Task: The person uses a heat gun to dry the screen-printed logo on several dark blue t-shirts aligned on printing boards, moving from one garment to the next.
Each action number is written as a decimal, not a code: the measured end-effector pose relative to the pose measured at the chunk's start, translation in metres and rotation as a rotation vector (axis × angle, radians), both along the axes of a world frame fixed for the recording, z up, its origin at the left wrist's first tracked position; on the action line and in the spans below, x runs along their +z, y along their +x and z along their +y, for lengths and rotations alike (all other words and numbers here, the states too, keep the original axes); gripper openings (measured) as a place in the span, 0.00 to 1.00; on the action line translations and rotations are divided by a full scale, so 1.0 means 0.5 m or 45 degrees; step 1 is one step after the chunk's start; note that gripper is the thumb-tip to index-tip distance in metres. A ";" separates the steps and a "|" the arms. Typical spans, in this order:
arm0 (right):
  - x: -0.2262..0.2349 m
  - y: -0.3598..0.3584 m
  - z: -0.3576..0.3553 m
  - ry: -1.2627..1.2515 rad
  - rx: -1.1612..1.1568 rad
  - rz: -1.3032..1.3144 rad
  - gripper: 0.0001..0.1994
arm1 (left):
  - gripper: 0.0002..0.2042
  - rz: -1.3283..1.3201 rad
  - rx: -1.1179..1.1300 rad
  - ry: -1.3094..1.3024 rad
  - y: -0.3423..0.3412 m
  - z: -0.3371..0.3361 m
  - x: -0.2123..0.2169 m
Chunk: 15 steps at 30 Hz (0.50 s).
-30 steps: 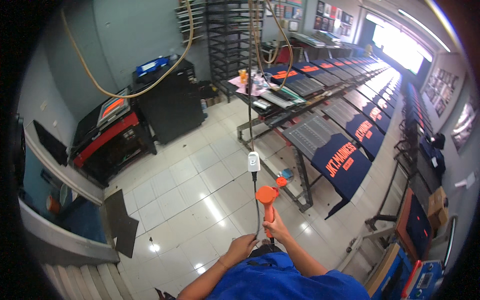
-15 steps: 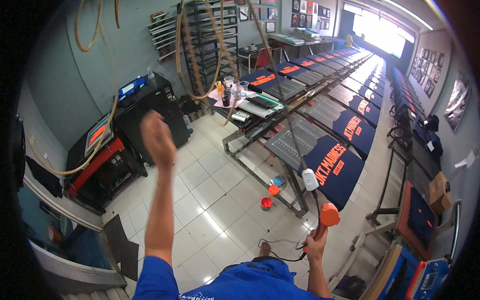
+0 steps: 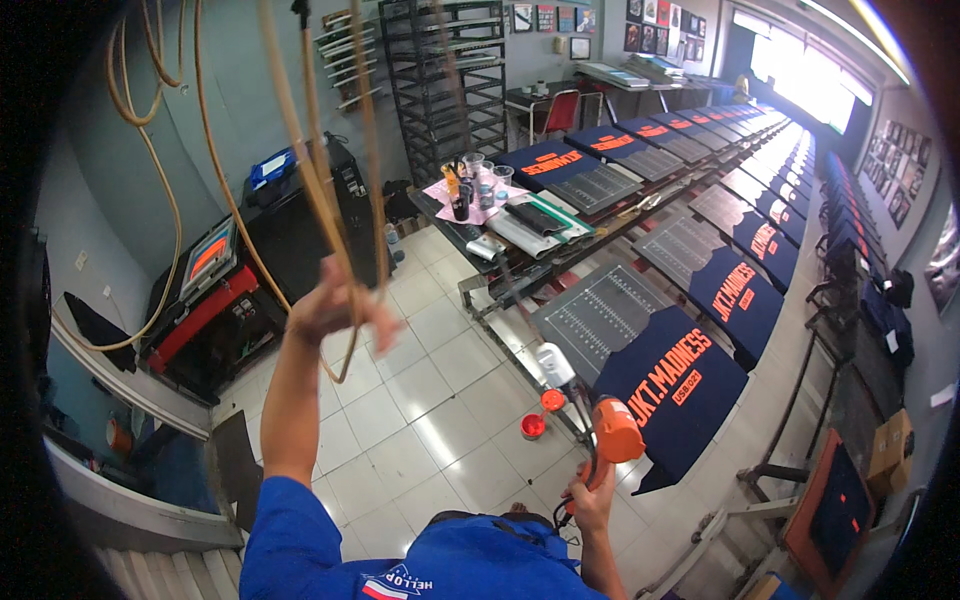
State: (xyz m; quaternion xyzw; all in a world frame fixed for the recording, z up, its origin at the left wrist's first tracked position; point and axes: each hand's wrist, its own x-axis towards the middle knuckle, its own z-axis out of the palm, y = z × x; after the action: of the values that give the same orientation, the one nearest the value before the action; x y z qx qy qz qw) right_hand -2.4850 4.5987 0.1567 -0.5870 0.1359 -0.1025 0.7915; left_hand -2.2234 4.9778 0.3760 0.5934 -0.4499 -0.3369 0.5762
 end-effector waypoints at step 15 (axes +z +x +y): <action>0.039 0.439 0.264 0.303 0.828 0.109 0.26 | 0.20 -1.189 3.068 0.350 -0.497 0.655 0.194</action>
State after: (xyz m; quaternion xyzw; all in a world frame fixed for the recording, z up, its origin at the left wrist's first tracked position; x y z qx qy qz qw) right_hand -2.2652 4.7305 0.1760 -0.5071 -0.0142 0.1962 0.8392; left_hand -2.4720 5.3053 0.4730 0.7363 0.2443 0.5840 0.2390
